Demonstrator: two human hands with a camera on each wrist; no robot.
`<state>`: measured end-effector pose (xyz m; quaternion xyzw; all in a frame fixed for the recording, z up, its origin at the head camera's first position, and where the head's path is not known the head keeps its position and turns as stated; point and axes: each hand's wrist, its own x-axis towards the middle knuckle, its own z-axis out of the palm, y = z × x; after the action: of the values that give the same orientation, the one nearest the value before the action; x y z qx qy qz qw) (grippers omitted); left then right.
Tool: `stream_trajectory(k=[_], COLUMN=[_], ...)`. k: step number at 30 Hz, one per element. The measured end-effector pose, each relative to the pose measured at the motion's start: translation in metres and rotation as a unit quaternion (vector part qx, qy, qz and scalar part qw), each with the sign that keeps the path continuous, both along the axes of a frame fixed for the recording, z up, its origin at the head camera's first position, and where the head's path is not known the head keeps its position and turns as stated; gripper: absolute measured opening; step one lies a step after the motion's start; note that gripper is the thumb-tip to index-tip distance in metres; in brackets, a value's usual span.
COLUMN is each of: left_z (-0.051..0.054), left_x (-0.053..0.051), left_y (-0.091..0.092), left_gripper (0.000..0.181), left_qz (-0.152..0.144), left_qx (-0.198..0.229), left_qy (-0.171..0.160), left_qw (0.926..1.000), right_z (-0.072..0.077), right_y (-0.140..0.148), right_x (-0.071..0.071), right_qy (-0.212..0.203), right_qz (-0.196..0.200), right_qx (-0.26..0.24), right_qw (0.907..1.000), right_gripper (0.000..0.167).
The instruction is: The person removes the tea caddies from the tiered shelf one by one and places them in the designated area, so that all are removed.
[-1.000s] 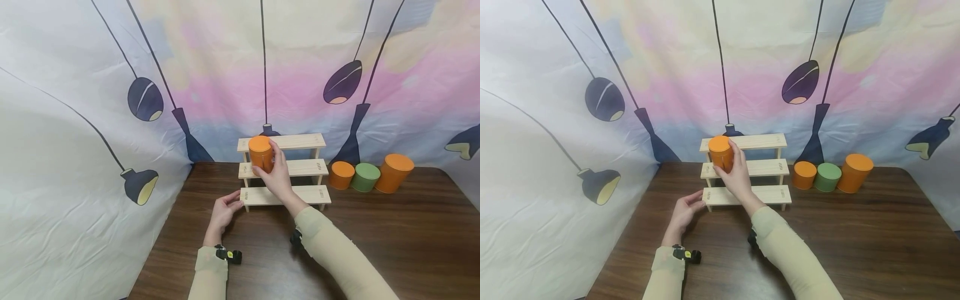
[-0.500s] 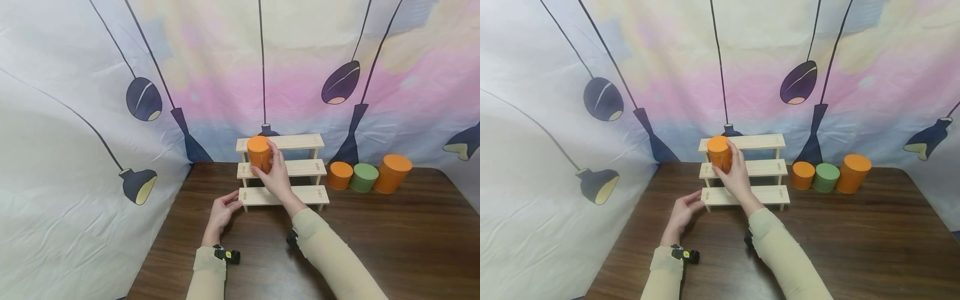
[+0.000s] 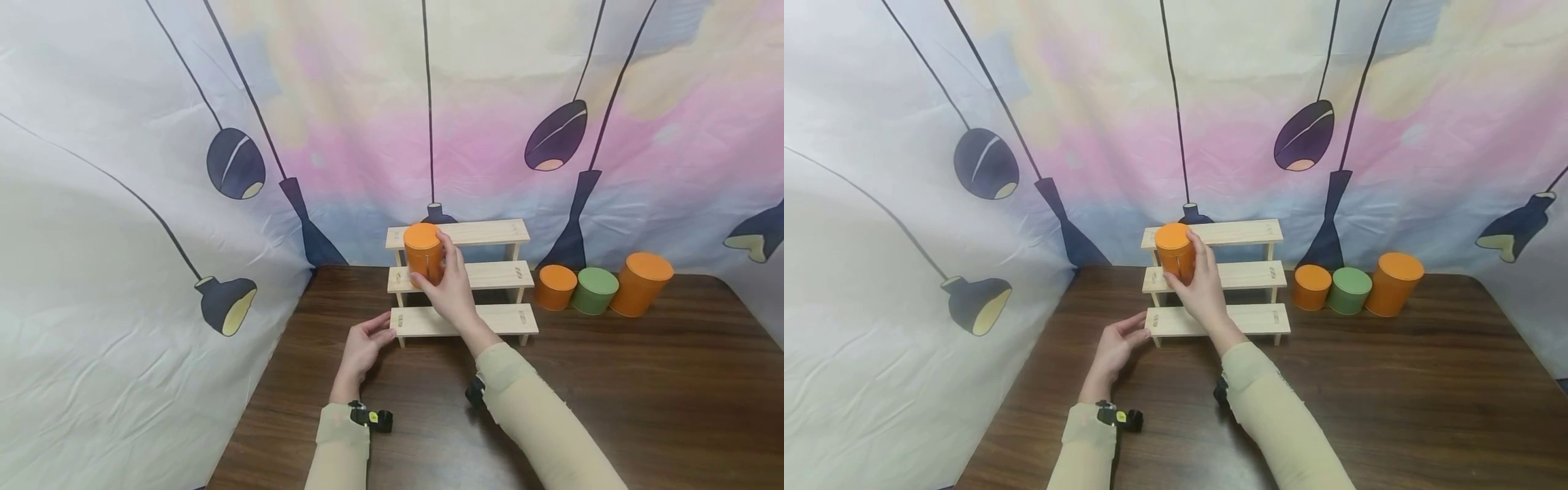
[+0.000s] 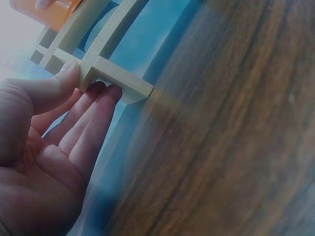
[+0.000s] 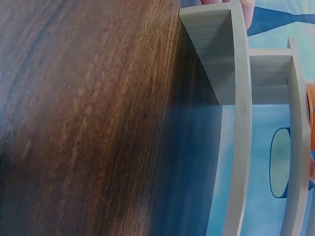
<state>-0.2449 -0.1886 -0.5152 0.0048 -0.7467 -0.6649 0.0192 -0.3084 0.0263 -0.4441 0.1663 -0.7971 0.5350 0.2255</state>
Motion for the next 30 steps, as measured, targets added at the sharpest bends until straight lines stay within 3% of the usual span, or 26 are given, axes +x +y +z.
stream_trajectory(k=[19,30], left_z=[-0.0021,-0.0012], left_x=[-0.0022,-0.0006], left_y=[0.0020,-0.0010], left_gripper=[0.043,0.045], left_qz=[0.008,-0.001], left_qx=[-0.017,0.000], left_qy=[-0.003,0.001], left_qw=[0.9998,1.0000], right_z=[-0.0017,-0.0020], right_y=[-0.0012,-0.0010], right_x=[0.0001,-0.0005], right_qy=[0.006,0.011], right_qz=[-0.002,-0.003], right_qx=[-0.004,0.001], right_qw=[1.0000,0.9999], right_gripper=[0.097,0.097])
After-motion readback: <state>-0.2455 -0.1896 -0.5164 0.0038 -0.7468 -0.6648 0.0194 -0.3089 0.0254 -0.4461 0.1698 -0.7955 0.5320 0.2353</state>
